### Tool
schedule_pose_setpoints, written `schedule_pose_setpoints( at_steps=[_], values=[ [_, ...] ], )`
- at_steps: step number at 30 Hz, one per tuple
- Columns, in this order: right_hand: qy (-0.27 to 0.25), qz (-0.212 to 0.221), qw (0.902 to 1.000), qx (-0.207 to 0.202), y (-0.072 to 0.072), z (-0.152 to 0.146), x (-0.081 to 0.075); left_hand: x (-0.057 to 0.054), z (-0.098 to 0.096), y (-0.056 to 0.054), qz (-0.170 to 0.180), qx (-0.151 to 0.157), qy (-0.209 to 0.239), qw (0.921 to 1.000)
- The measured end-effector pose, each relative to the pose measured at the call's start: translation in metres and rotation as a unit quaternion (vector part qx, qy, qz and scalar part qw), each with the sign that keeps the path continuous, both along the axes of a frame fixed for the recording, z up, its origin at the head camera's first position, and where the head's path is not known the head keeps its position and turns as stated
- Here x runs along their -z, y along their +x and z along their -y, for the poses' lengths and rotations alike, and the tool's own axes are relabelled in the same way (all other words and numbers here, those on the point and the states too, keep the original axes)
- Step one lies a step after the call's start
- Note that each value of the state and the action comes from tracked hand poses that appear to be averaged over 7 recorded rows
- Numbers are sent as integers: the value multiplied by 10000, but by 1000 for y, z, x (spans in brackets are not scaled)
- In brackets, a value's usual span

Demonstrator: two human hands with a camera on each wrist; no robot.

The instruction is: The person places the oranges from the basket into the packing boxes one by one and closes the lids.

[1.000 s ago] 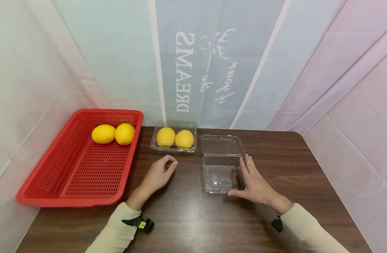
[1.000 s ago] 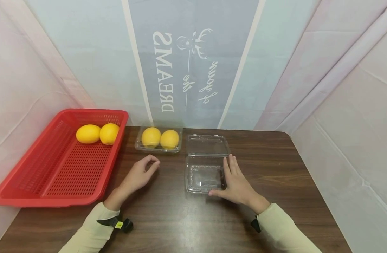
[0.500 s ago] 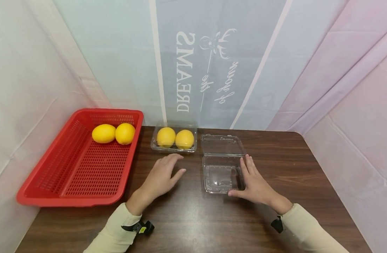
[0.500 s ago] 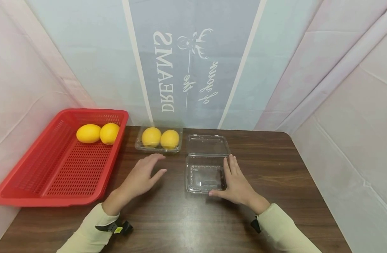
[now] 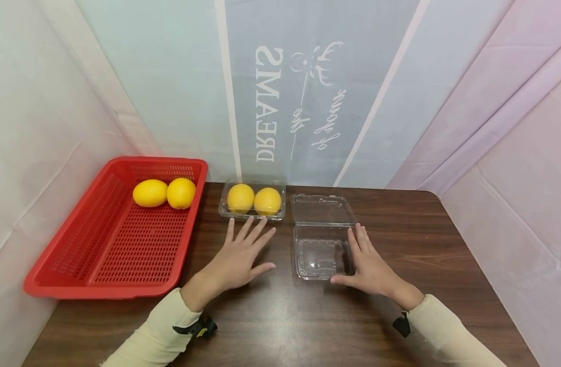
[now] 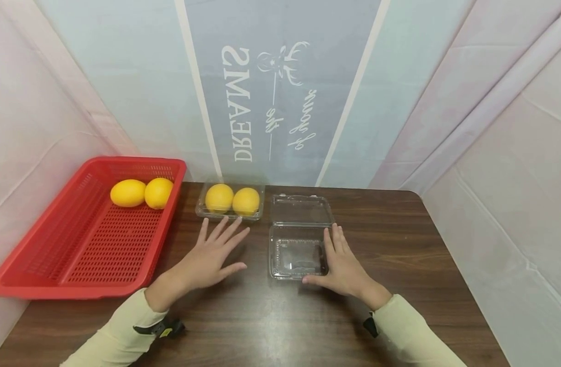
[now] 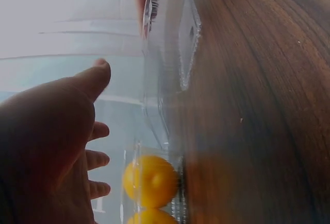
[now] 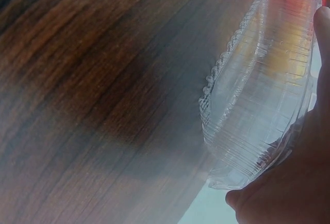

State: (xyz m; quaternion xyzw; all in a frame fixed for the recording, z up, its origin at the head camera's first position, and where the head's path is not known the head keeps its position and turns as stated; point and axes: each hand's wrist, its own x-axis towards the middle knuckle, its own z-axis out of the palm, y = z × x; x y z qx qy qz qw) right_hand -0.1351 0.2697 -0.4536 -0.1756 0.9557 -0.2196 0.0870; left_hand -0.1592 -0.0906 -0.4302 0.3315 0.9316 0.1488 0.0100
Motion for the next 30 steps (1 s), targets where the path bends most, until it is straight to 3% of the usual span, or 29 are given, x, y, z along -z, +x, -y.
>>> schedule_pose_setpoints(
  at_steps=[15,30],
  values=[
    [38,51,10000,17,-1,0,-2,-28,-1,12,161,299,-431,9985],
    [-14,28,10000,17,0,-1,-1,-42,9,9,214,306,-576,9976]
  ],
)
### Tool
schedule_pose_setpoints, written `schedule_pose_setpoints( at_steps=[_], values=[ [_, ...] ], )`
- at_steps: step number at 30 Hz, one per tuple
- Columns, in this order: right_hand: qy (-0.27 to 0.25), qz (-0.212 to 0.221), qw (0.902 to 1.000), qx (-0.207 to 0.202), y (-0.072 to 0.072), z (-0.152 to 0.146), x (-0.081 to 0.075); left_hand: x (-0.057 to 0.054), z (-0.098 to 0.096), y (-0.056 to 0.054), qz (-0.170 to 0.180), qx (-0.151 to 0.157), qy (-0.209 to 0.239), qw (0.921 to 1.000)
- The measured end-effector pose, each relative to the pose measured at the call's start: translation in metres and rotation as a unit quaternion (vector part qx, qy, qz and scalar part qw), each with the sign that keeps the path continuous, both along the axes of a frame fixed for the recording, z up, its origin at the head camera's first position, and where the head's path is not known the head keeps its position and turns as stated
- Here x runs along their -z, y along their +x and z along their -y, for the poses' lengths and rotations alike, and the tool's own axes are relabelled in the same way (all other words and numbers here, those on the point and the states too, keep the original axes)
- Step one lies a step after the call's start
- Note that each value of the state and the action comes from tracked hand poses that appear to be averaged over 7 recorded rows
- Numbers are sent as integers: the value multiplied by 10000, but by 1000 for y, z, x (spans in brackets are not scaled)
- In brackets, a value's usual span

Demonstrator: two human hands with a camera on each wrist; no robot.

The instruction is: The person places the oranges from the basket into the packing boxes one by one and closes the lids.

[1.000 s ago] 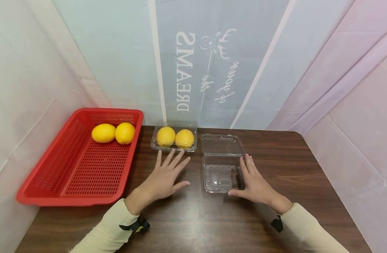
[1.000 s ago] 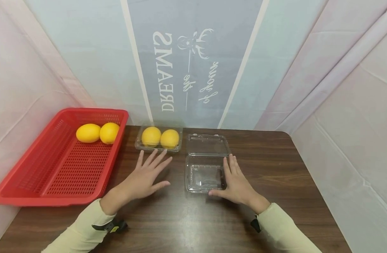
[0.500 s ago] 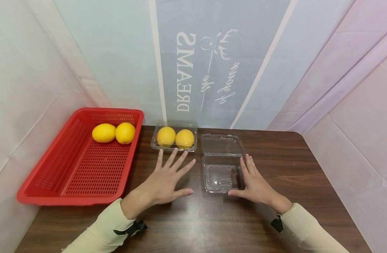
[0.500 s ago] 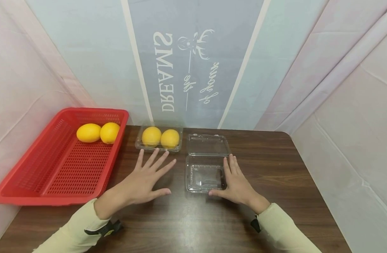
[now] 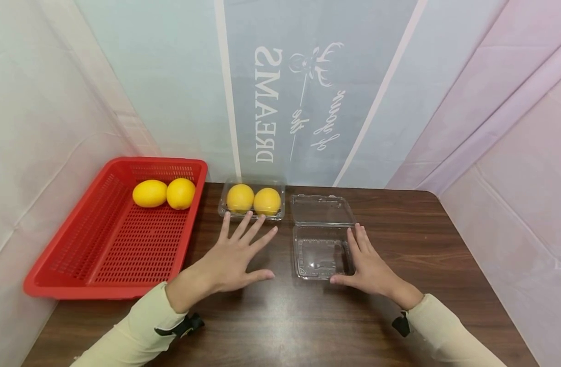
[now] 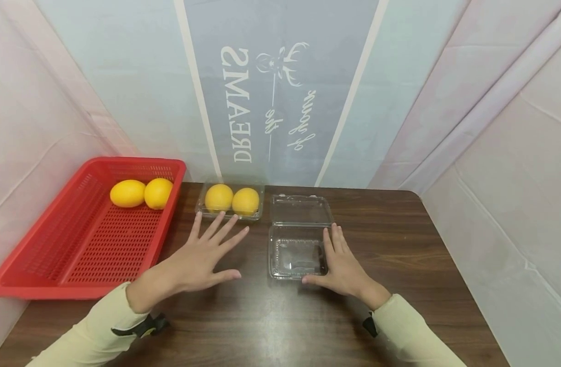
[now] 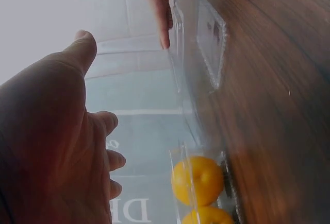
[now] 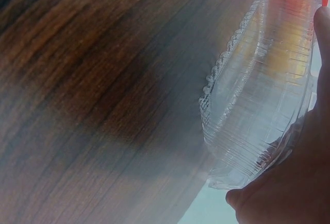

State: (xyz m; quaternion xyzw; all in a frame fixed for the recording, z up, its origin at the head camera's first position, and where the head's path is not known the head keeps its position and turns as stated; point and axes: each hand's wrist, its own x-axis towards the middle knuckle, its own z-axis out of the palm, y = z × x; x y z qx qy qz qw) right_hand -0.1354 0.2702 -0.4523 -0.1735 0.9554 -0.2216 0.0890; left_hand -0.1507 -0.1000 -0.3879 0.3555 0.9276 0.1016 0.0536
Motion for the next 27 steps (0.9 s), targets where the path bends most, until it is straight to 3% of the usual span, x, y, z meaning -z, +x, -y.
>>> schedule_pose_setpoints(
  at_steps=[13,27],
  values=[
    [-2,7,10000,14,-1,-1,3,-9,14,-5,-169,-117,-151,9997],
    [31,41,10000,11,0,0,0,-25,35,-18,35,-350,-269,9990]
  ],
)
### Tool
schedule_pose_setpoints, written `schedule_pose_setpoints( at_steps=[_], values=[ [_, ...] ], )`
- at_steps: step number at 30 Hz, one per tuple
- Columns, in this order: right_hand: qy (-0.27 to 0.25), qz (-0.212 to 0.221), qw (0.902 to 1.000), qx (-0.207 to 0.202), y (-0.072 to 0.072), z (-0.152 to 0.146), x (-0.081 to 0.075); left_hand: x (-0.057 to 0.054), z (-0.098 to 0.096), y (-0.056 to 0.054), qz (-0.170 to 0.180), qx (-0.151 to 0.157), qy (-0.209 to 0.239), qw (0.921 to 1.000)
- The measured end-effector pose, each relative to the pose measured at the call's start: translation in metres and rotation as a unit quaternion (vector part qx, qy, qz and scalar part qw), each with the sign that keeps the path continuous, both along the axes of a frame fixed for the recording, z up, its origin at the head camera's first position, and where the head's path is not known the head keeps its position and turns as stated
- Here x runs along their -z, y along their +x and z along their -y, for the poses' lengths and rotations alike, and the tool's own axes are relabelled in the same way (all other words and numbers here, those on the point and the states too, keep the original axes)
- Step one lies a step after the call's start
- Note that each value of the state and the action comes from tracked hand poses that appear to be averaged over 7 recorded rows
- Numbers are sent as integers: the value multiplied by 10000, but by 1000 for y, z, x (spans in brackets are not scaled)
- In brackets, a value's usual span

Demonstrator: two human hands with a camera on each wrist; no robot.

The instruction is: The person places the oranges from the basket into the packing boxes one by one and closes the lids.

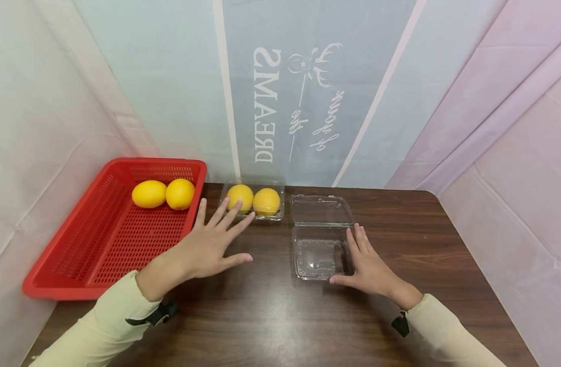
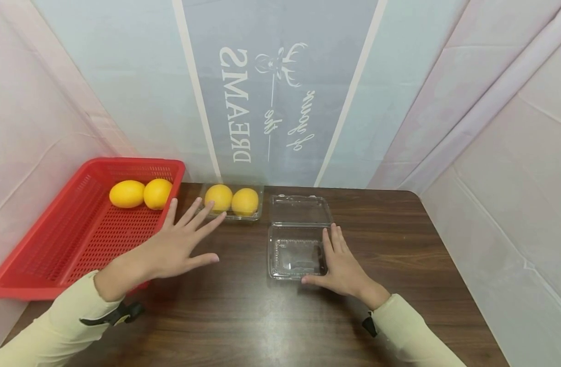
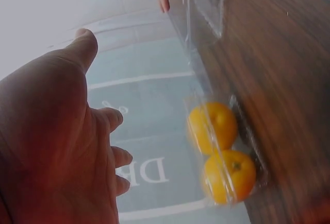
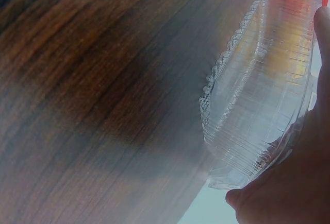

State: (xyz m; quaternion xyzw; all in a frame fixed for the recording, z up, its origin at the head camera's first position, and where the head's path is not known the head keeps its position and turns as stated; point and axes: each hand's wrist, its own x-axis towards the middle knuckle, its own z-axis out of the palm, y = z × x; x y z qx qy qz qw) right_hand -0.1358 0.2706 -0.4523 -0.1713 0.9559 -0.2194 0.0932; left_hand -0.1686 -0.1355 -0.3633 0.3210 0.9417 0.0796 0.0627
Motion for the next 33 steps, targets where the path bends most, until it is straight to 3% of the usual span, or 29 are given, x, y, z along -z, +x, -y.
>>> schedule_pose_setpoints(
  at_steps=[11,24,33],
  values=[
    [18,-27,10000,-6,0,-1,1,-8,18,-14,112,-258,113,9995],
    [-3,-7,10000,4,0,0,2,-9,31,-27,-33,-556,204,9982],
    [-22,-86,10000,-7,0,0,7,-19,46,-33,-225,-745,300,9965]
  ],
)
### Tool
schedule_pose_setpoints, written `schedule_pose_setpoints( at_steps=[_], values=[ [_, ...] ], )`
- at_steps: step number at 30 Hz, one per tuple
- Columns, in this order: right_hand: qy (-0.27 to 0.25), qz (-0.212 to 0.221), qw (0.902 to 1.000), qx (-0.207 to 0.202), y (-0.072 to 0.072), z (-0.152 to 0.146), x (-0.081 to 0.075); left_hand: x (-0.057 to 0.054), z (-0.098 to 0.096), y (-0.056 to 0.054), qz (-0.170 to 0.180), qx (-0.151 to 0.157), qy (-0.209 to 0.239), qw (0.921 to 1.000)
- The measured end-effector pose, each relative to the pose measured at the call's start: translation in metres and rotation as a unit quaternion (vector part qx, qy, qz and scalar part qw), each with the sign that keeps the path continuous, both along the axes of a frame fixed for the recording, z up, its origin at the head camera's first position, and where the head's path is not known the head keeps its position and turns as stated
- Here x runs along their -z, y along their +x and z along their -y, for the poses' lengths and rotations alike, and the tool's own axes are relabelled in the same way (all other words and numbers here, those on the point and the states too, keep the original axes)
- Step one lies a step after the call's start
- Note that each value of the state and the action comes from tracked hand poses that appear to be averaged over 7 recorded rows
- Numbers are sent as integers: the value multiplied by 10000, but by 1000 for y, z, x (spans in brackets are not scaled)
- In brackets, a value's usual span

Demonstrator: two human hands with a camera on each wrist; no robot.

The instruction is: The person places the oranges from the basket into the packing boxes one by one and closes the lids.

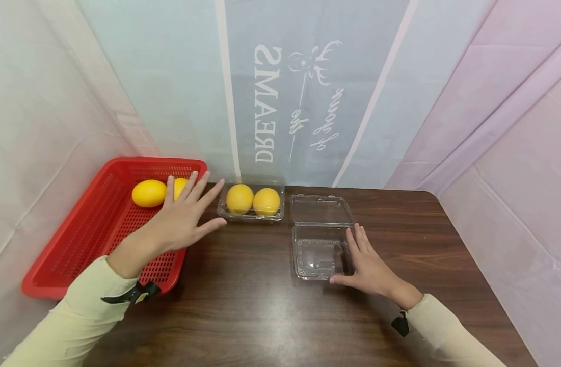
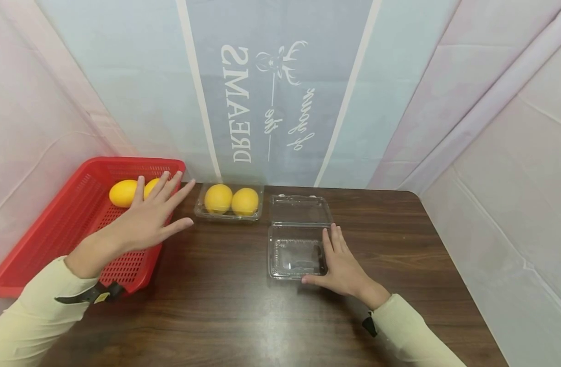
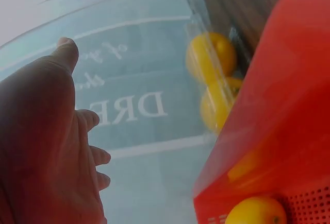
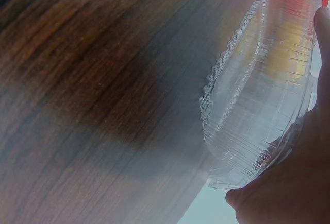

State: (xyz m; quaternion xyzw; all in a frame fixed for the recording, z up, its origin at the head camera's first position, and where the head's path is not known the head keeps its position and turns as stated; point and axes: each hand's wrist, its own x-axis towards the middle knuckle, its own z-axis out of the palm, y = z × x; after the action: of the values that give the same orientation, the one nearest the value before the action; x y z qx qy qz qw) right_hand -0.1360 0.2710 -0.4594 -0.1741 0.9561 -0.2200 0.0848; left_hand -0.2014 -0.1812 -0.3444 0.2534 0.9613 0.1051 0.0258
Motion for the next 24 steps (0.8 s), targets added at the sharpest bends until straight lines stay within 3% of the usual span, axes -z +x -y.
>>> schedule_pose_setpoints(
  at_steps=[9,17,24],
  values=[
    [0,15,10000,0,0,-1,5,-9,15,-10,-265,-166,246,9992],
    [30,52,10000,9,-1,-1,4,-15,33,-23,65,-580,245,9980],
    [33,57,10000,1,-1,-1,1,-14,48,-38,272,-897,262,9953]
  ],
)
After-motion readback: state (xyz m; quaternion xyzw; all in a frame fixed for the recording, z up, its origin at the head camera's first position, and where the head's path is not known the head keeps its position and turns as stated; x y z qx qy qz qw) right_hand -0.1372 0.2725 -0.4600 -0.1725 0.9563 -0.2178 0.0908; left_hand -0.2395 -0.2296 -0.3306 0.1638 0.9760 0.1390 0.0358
